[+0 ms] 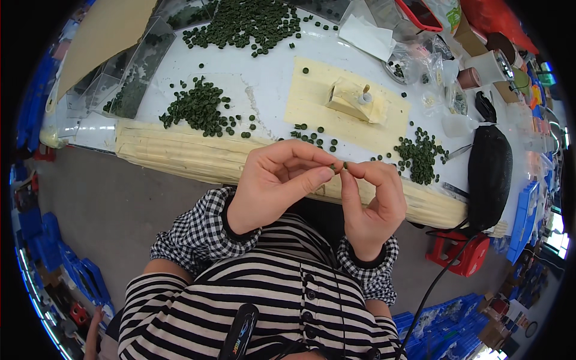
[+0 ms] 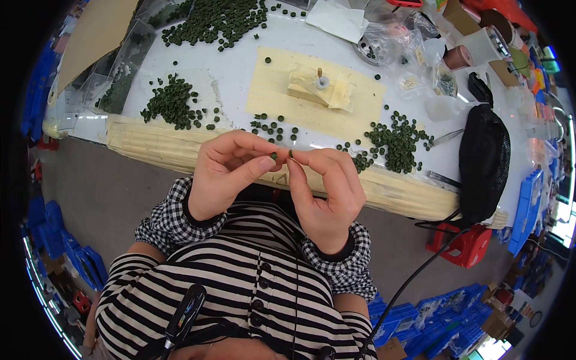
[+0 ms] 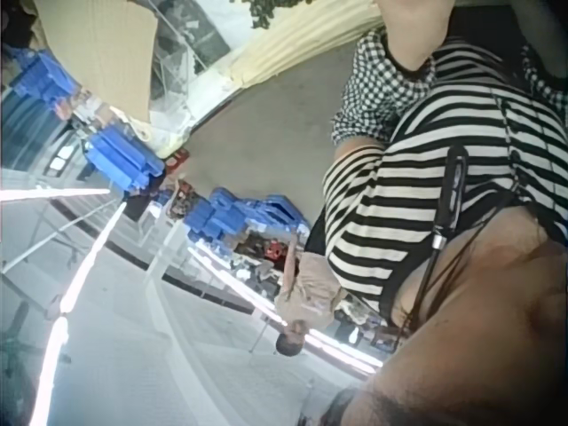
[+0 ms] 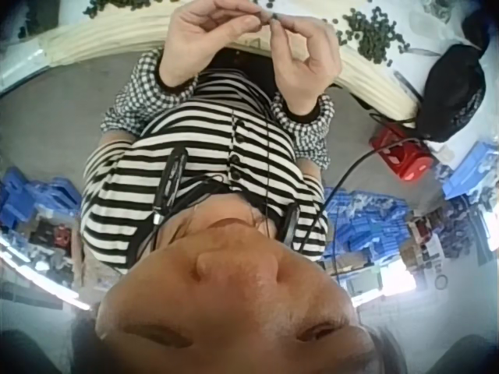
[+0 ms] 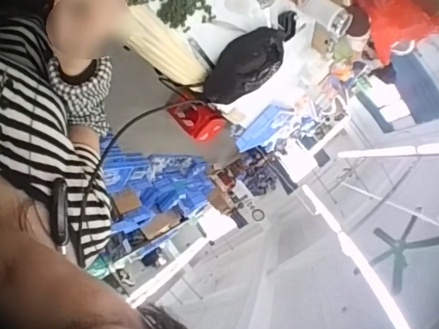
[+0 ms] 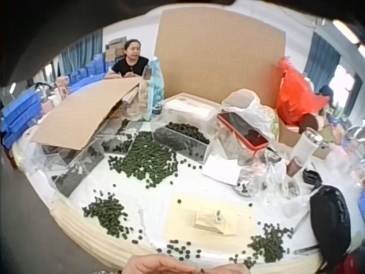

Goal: The person is assembling small green plastic components onto a base on a workbench.

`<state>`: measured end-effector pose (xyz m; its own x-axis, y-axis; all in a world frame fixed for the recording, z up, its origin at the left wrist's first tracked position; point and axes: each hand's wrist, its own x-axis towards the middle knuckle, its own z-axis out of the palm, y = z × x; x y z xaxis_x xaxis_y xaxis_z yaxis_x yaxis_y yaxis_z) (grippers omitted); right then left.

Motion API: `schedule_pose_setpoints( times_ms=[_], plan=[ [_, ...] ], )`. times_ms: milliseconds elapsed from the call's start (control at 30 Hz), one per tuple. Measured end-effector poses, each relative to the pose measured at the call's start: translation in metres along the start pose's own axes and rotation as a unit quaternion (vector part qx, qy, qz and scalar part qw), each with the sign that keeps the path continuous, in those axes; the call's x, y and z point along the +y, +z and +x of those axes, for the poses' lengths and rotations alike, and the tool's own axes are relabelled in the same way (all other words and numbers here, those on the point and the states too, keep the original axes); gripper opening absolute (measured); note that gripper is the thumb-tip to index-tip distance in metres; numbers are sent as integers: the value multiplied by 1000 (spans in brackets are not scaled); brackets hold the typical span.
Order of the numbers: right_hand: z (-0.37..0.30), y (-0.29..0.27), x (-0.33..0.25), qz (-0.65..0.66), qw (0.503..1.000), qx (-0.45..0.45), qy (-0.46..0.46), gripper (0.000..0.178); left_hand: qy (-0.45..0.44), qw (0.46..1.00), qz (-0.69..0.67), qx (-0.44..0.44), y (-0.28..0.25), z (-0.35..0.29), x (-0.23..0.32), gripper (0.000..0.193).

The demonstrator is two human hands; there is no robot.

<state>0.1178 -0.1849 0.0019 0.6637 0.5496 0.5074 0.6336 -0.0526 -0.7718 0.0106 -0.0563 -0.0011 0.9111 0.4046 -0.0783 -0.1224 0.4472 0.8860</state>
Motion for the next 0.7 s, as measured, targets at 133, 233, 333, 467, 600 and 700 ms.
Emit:
schedule_pose_setpoints(
  times_ms=[133, 233, 333, 467, 600, 700],
  plan=[
    [2, -2, -1, -3, 1000, -8, 7, 15, 35, 999, 8, -8, 0, 0, -4, 17],
    [1, -4, -2, 6, 999, -23, 37, 15, 53, 998, 33, -14, 1, -1, -3, 17],
    [0, -5, -2, 17, 999, -19, 44, 15, 32, 999, -4, -10, 2, -1, -3, 17],
    [-1, -2, 1, 18, 1000, 1, 3, 16, -6, 999, -43, 9, 2, 1, -2, 17],
    [-1, 1, 2, -5, 1000, -1, -25, 18, -17, 997, -76, 15, 0, 3, -3, 16],
    [-1, 0, 3, 14, 1000, -6, -20, 18, -27, 996, -80, 14, -1, 2, -2, 17]
  ],
)
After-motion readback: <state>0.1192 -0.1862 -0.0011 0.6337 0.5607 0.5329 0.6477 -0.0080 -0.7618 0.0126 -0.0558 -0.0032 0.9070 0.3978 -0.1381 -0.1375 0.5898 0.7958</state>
